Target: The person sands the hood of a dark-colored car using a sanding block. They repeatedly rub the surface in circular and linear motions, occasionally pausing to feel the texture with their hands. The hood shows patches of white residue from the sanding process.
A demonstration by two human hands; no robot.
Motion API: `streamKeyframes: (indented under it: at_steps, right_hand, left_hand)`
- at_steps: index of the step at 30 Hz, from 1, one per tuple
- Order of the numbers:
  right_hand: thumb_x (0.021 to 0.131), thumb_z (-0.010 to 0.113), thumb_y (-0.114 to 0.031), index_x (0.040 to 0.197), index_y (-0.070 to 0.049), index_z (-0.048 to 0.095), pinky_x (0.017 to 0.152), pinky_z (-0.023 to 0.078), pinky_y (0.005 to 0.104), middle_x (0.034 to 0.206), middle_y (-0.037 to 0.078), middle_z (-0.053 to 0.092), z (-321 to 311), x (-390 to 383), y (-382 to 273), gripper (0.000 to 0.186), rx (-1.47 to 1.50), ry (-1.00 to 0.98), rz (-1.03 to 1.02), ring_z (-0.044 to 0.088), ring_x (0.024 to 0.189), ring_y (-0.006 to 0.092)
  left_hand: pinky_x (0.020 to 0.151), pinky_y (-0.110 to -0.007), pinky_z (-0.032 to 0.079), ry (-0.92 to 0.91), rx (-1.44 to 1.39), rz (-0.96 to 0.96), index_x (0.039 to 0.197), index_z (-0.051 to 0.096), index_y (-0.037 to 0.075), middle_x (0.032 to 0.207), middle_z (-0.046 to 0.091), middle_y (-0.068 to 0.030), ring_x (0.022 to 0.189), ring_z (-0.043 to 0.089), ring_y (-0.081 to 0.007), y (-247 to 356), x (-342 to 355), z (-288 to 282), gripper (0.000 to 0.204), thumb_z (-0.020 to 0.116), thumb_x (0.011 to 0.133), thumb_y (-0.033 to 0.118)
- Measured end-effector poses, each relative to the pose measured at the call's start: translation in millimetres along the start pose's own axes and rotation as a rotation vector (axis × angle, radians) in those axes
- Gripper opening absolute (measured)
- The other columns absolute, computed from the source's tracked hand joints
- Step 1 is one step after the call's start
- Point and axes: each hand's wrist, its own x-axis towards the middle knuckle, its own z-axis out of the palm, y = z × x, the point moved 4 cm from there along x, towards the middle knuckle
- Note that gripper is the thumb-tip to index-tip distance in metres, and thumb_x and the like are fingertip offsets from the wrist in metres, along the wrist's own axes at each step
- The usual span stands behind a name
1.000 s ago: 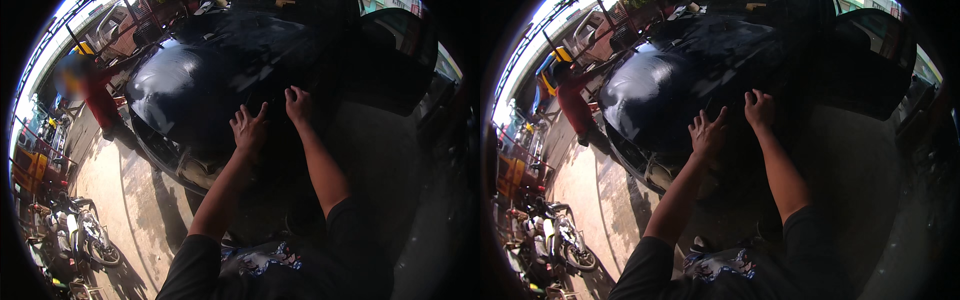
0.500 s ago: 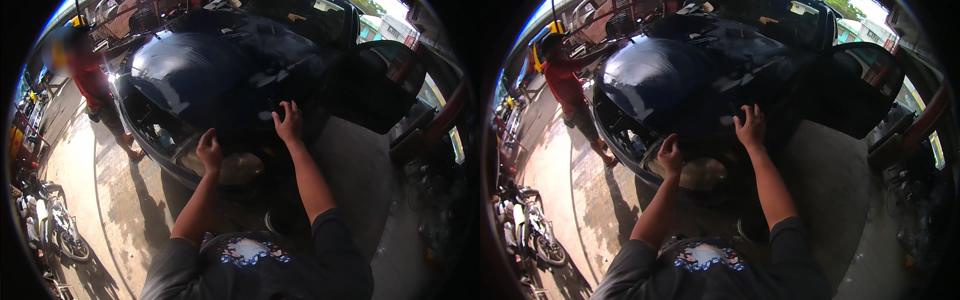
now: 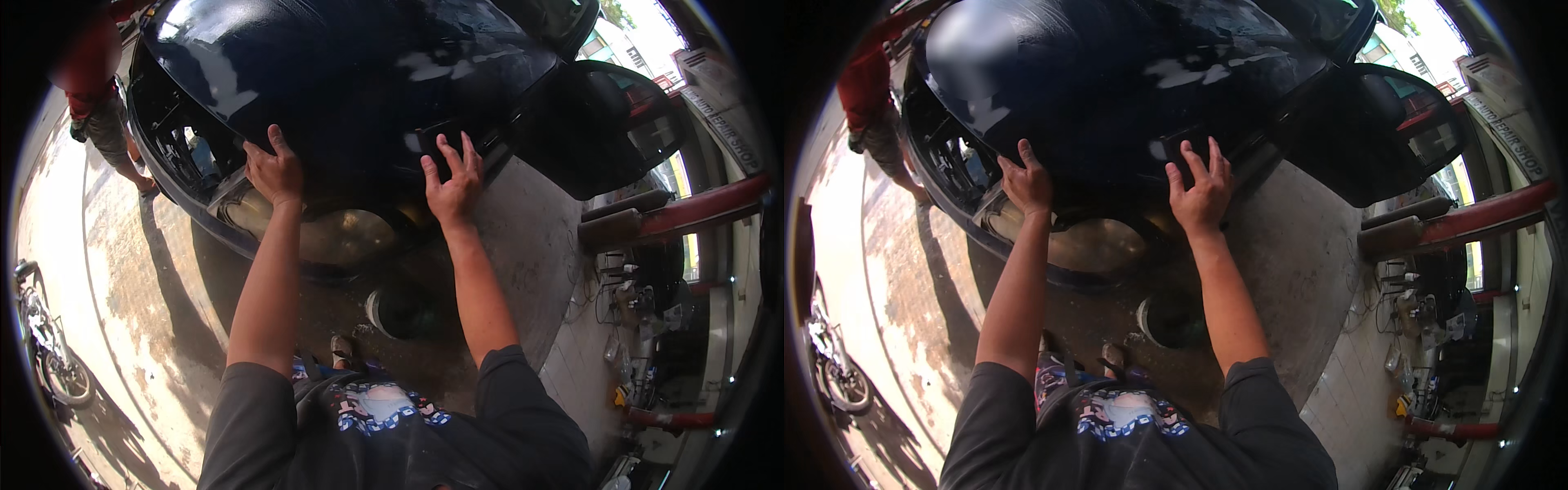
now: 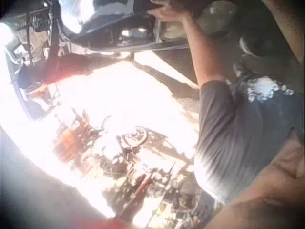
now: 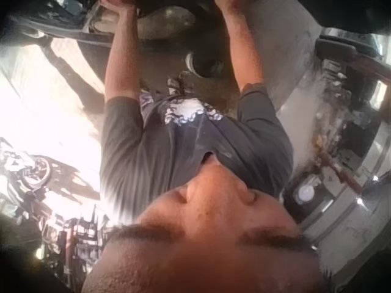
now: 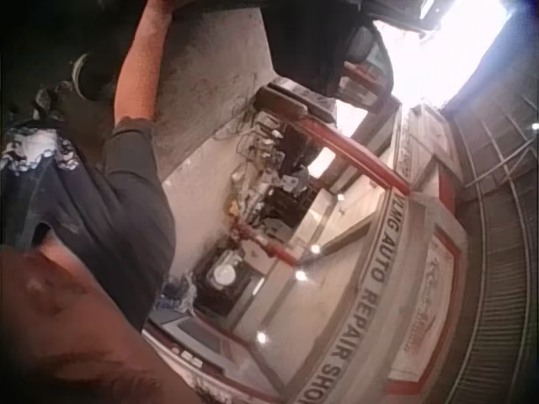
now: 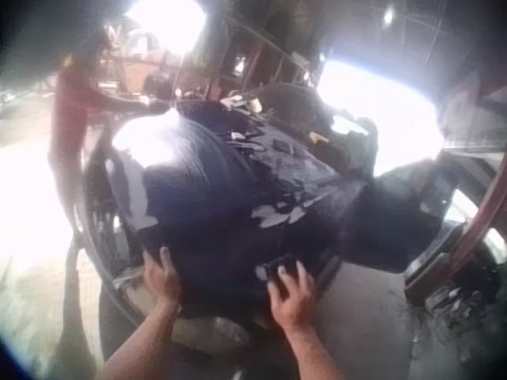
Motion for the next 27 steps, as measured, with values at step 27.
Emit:
streamKeyframes:
  at_steps: [27]
  right_hand:
    - [0.092, 0.084, -0.036, 0.130, -0.017, 0.081, 0.106, 0.049, 0.0506, 0.149, 0.023, 0.063, 3, -39, 50, 0.043, 0.031, 0.006, -0.159, 0.063, 0.124, 0.0421]
  left_hand:
    - [0.099, -0.059, 0.051, 0.159, -0.014, 0.100, 0.128, 0.062, -0.013, 0.117, 0.071, -0.0407, 0.113, 0.067, -0.0584, 9, 6, -8, 0.081, 0.061, 0.104, 0.064]
